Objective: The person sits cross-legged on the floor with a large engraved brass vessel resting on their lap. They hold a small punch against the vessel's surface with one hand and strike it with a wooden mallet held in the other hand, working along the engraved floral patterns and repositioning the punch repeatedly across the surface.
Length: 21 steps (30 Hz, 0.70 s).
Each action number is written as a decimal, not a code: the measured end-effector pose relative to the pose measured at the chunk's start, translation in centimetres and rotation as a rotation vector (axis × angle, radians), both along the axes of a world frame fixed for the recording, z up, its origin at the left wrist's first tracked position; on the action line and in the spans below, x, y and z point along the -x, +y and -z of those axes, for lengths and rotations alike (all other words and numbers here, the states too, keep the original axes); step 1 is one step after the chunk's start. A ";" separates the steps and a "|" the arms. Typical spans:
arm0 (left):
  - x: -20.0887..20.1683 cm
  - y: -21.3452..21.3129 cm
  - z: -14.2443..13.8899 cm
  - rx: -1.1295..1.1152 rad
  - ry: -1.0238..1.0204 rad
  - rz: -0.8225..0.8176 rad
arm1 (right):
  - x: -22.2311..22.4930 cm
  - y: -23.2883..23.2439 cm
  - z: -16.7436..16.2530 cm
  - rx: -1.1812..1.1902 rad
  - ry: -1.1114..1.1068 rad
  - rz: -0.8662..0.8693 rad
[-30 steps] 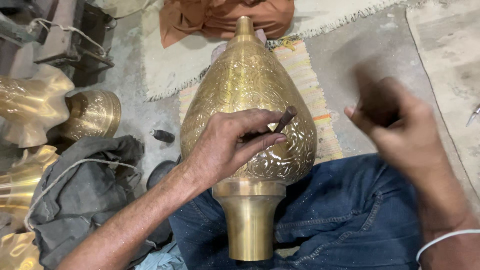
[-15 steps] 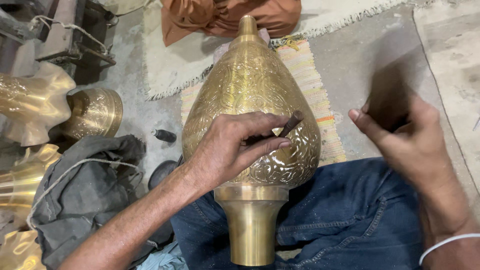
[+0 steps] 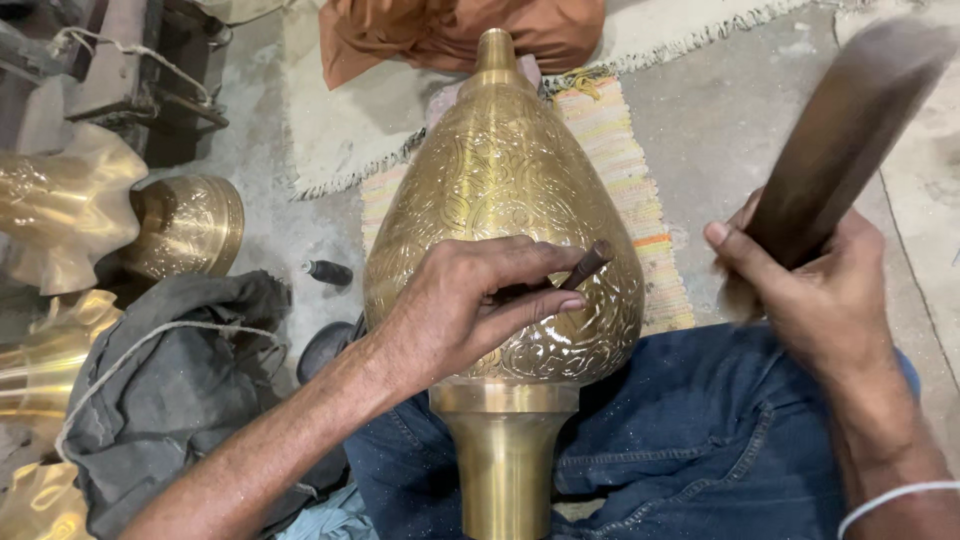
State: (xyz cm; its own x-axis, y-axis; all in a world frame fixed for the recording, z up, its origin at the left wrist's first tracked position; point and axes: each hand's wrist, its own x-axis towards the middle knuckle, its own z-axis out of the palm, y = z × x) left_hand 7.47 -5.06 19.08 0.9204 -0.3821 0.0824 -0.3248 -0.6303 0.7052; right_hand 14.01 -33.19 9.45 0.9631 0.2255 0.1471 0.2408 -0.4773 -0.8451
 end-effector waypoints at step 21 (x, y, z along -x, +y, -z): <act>-0.1 0.3 -0.1 -0.057 -0.056 0.082 | 0.1 0.3 -1.7 0.015 -0.046 -0.012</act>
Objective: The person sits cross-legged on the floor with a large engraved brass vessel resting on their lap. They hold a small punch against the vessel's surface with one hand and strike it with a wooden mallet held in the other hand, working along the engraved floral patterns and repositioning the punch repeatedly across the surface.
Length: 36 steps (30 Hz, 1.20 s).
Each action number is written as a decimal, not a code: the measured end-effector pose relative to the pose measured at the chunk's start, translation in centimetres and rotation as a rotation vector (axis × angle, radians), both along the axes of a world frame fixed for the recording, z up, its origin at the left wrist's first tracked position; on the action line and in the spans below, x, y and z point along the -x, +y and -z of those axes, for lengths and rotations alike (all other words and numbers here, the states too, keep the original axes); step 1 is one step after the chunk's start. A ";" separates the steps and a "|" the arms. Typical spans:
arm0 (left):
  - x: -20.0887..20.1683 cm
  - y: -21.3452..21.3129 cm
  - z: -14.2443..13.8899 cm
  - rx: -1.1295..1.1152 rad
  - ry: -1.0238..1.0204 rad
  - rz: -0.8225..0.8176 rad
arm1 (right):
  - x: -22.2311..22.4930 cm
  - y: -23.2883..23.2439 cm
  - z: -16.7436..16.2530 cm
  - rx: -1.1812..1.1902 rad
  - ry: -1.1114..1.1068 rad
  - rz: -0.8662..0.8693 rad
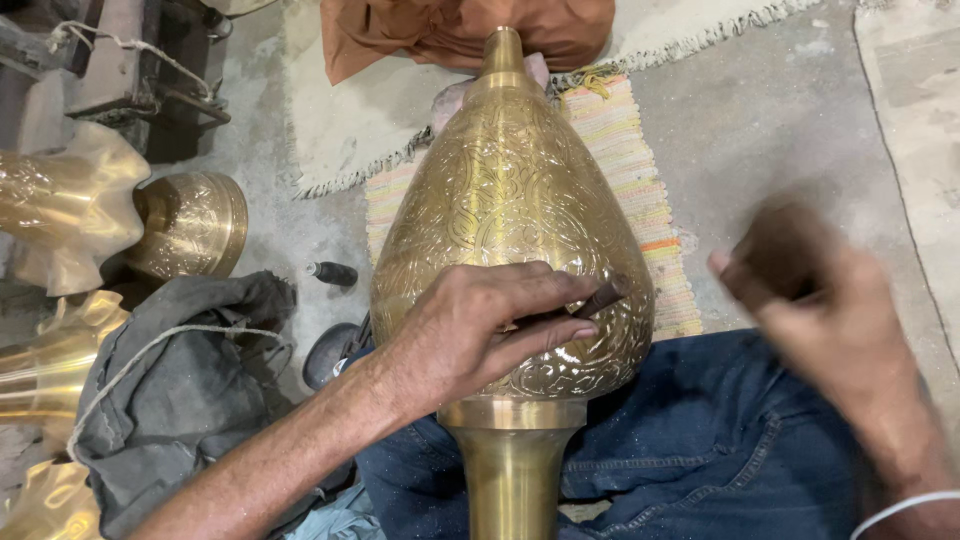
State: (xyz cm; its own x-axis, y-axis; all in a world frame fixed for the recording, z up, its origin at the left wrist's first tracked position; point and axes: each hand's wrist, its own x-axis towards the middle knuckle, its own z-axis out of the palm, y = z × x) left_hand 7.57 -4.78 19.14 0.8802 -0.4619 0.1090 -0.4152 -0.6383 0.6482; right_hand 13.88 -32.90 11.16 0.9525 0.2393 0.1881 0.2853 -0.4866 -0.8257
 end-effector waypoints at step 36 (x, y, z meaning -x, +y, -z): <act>-0.4 0.3 0.8 -0.027 0.015 0.017 | 0.4 -1.0 -0.5 0.214 -0.057 -0.097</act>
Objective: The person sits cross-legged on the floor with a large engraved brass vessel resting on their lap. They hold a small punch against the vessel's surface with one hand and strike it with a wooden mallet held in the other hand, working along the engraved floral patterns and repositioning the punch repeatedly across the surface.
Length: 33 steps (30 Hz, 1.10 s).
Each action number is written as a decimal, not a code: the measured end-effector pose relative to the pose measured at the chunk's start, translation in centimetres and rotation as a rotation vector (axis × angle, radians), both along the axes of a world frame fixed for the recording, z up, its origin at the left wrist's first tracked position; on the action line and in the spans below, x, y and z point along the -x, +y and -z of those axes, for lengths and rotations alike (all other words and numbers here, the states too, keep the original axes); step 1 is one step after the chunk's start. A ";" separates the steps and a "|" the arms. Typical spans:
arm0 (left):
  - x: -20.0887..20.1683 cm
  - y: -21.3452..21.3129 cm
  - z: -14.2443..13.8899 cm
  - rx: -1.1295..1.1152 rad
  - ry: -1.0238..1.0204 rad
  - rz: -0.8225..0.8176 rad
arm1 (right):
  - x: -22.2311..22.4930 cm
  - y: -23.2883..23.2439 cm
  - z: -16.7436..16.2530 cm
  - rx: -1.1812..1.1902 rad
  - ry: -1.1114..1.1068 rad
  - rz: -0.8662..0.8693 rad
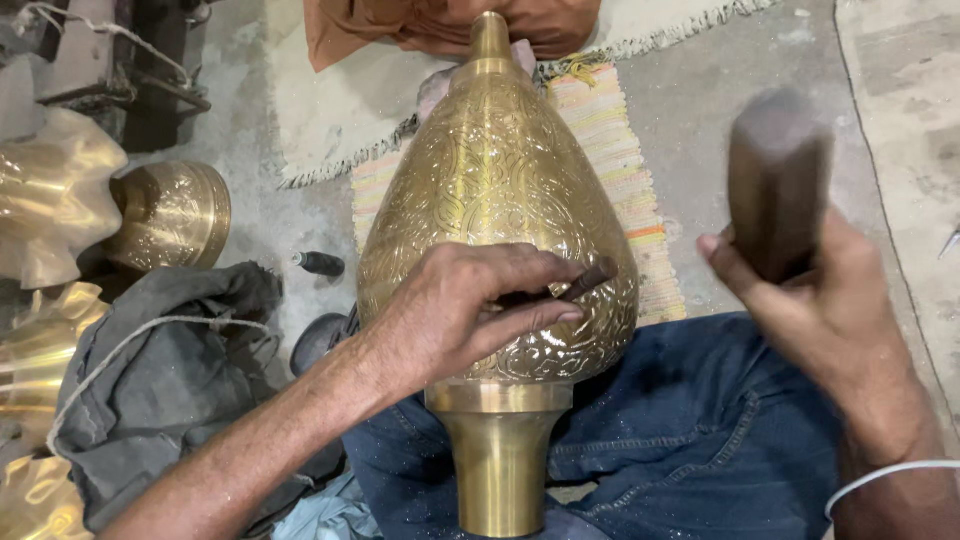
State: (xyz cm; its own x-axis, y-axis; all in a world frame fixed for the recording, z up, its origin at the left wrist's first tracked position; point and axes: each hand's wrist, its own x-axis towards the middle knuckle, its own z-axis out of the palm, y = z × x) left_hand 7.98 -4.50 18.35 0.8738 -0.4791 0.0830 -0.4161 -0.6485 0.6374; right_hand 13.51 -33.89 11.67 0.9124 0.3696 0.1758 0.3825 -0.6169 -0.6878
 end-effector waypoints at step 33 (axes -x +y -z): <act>-0.5 -0.5 0.1 -0.045 0.059 -0.037 | -0.4 0.2 0.1 0.280 -0.096 -0.047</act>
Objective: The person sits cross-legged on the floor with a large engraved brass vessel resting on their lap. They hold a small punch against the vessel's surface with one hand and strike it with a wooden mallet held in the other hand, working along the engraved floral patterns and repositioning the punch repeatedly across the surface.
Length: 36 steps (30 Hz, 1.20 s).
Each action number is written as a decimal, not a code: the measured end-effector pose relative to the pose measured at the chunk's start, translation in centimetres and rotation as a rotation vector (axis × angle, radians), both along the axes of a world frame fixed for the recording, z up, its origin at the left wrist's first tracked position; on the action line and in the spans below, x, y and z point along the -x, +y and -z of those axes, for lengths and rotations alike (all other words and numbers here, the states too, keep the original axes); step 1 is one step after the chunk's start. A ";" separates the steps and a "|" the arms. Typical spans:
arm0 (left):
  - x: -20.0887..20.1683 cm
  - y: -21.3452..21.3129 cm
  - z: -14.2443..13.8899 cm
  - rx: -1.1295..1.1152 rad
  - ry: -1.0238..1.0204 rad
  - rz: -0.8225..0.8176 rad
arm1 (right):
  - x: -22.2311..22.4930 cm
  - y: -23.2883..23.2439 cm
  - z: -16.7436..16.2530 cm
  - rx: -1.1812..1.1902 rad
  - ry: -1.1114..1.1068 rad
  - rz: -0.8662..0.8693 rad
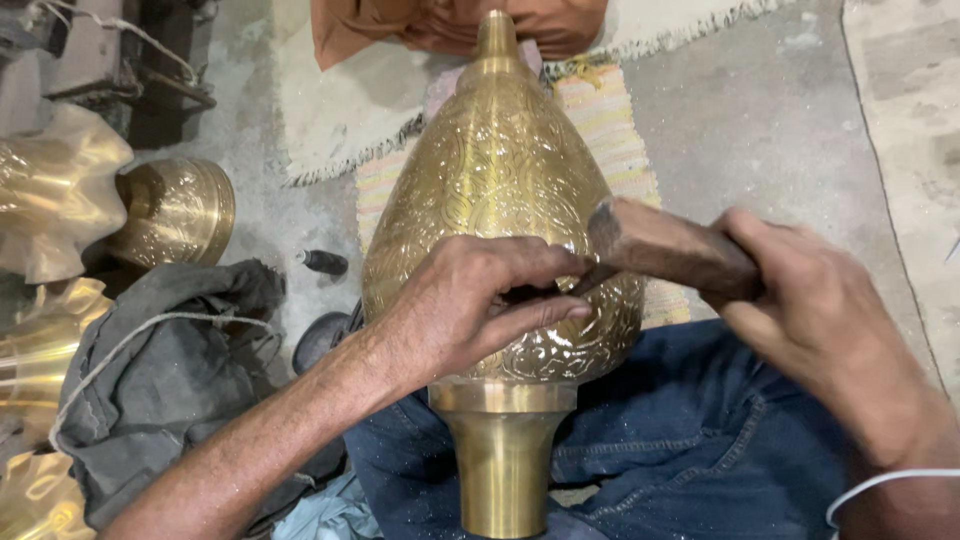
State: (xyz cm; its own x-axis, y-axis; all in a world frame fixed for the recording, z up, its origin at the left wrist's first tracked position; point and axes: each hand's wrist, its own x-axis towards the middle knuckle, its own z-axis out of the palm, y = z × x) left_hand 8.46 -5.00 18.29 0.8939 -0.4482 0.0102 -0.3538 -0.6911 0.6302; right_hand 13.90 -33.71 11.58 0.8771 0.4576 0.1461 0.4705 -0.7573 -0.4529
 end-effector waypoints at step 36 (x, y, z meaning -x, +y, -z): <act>0.1 0.2 -0.6 0.070 -0.099 0.013 | 0.1 1.3 -0.6 -0.615 0.199 0.097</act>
State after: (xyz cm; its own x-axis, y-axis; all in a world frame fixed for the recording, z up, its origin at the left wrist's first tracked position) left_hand 8.35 -4.80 18.93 0.8810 -0.4550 0.1300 -0.4257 -0.6419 0.6378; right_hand 13.84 -32.46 12.18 0.9474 0.2602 0.1864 0.2756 -0.3670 -0.8885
